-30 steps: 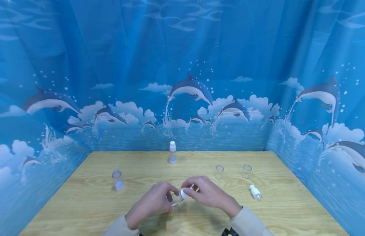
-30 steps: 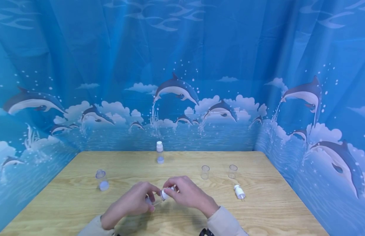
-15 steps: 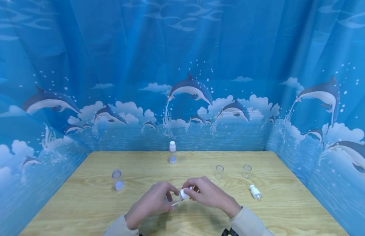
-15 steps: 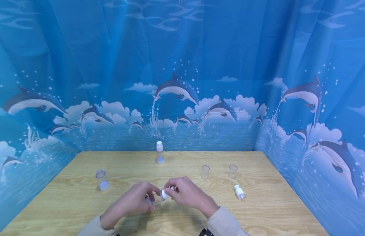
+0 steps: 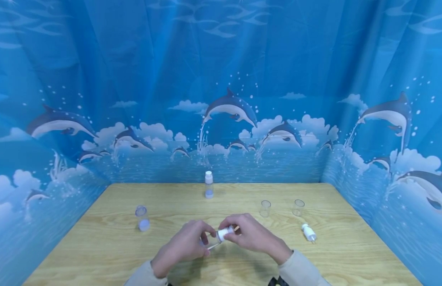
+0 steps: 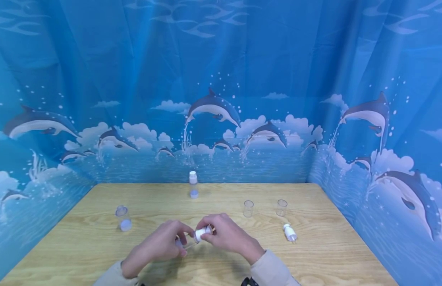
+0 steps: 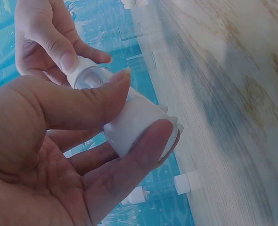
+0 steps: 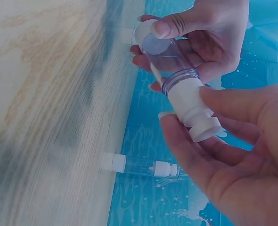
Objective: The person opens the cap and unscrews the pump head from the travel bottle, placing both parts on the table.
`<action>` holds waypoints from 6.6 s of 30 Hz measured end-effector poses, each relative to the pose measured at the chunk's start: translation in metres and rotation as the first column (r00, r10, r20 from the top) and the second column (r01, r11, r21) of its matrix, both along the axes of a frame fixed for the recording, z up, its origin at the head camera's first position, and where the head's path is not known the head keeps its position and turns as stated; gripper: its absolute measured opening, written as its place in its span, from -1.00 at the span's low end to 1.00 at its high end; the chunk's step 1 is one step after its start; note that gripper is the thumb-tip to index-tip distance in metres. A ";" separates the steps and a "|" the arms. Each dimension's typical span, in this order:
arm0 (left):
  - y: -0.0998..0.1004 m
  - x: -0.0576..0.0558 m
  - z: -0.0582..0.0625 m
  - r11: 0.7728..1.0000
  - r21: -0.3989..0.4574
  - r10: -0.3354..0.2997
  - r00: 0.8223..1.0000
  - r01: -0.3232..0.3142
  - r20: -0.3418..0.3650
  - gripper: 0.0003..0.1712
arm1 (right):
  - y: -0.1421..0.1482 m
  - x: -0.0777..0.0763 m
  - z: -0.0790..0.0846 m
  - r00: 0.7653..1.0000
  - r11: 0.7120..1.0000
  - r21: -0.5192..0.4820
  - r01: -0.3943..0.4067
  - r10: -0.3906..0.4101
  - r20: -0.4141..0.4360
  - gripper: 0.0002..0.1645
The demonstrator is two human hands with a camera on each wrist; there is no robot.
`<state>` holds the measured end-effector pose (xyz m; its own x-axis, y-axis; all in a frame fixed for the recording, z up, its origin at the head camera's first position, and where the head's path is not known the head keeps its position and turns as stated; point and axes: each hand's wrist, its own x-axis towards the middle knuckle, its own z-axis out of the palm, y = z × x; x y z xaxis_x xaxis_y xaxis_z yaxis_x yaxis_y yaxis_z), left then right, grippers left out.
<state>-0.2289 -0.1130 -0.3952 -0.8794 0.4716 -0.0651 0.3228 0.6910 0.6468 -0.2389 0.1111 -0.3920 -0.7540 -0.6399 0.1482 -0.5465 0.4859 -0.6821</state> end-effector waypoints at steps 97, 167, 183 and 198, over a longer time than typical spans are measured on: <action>0.005 0.001 0.004 0.999 -0.037 0.021 1.000 -0.021 0.020 -0.53 | 0.001 0.003 0.002 0.998 1.000 0.005 0.029 -0.029 0.062 -0.69; 0.003 0.001 0.003 1.000 -0.023 -0.002 1.000 0.002 0.016 -0.51 | 0.002 0.000 -0.001 0.999 1.000 -0.001 0.027 -0.027 0.034 -0.76; 0.002 0.003 0.003 1.000 -0.023 0.003 1.000 -0.004 -0.023 -0.50 | 0.001 0.001 0.002 1.000 1.000 -0.014 -0.027 0.027 -0.010 -0.75; 0.002 0.003 0.002 1.000 -0.017 -0.003 1.000 0.002 -0.010 -0.50 | 0.002 0.002 0.001 0.999 0.999 -0.004 -0.034 0.034 -0.036 -0.75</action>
